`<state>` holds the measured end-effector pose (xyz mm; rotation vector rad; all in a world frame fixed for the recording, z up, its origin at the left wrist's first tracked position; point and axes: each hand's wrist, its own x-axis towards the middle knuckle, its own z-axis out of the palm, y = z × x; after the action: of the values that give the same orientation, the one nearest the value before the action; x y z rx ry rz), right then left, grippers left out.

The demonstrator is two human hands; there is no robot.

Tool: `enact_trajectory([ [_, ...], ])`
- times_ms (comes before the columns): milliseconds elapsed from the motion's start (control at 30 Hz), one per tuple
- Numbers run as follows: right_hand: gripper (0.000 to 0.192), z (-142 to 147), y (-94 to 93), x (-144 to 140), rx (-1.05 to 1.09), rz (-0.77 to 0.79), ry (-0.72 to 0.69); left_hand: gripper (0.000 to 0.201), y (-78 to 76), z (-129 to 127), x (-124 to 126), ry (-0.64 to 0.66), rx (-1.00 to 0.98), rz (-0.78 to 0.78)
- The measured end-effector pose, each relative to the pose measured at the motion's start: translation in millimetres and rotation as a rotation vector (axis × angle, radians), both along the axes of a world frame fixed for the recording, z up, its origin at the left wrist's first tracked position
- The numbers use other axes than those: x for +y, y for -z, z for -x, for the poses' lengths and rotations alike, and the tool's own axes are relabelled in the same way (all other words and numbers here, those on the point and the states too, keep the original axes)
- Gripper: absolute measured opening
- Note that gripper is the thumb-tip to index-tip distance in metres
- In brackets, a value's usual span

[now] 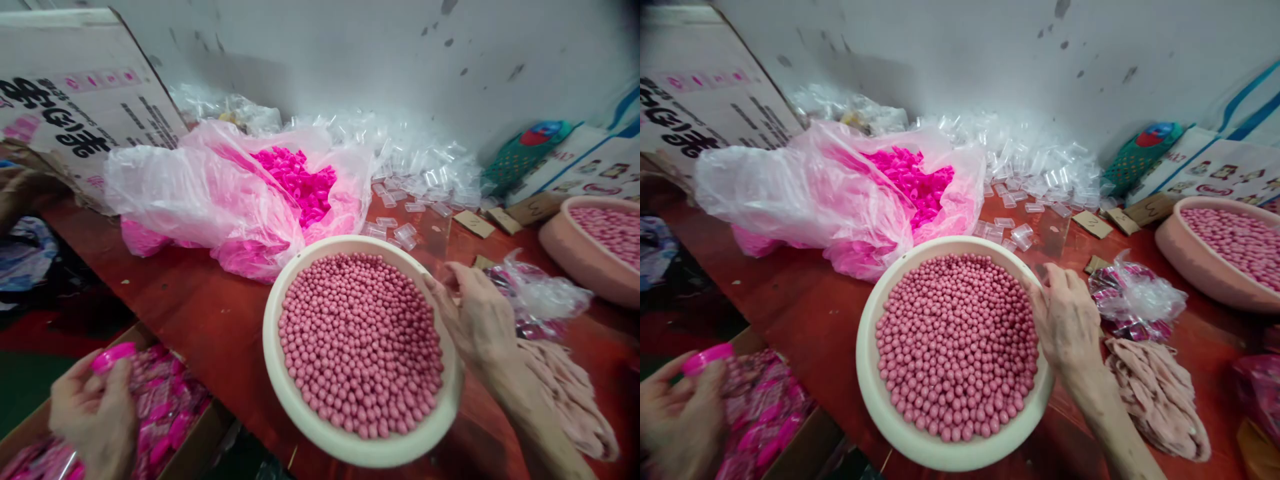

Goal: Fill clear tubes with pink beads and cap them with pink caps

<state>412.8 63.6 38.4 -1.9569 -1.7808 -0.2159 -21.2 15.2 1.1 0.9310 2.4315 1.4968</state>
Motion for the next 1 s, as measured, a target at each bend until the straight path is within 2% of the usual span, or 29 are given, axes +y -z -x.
enact_trajectory([
  [33,0.04,-7.4,6.6,1.3,0.032,0.057,0.004,0.026,9.7,14.8,-4.8,-0.037,0.112,0.147],
  [100,0.039,-14.1,17.7,1.1,0.179,0.146,-0.009,0.019,23.9,34.1,-13.1,-0.004,0.29,0.422],
  [167,0.038,-14.0,24.9,-1.1,0.384,0.195,-0.004,0.022,28.8,37.5,-16.2,0.097,0.407,0.54],
  [233,0.037,-12.6,28.6,-3.0,0.557,0.214,0.017,0.024,23.8,23.6,-12.1,0.121,0.403,0.461],
  [300,0.038,-12.7,30.8,-3.7,0.671,0.234,0.018,0.023,10.9,-5.7,-2.2,0.088,0.208,0.242],
  [367,0.041,-13.9,33.0,-3.3,0.745,0.249,0.002,0.028,-5.2,-44.1,10.5,0.29,-0.109,0.031],
  [400,0.042,-14.3,34.1,-2.7,0.787,0.252,-0.008,0.03,-12.5,-63.7,16.9,0.378,-0.188,0.003],
  [467,0.044,-14.1,36.2,-1.1,0.862,0.244,-0.02,0.031,-22.5,-97.9,28.1,0.653,-0.326,0.098],
  [500,0.044,-13.5,36.8,-0.5,0.889,0.233,-0.02,0.031,-24.6,-110.9,32.7,0.745,-0.379,0.136],
  [533,0.043,-12.7,36.9,-0.6,0.909,0.219,-0.018,0.03,-24.8,-120.8,36.2,0.766,-0.412,0.135],
  [600,0.043,-10.6,35.1,-4.4,0.934,0.188,-0.01,0.03,-21.2,-131.9,40.1,0.744,-0.528,0.12],
  [733,0.038,-4.0,22.5,-30.3,0.903,0.105,0.033,0.027,-11.7,-134.5,33.8,0.642,-0.829,0.052],
  [867,0.038,2.4,11.1,-49.1,0.794,0.017,0.098,0.024,-10.4,-134.6,24.4,0.507,-0.882,-0.028],
  [1000,0.037,2.1,13.2,-39.6,0.82,0.079,0.076,0.024,-11.9,-137.8,29.4,0.544,-0.909,-0.036],
])
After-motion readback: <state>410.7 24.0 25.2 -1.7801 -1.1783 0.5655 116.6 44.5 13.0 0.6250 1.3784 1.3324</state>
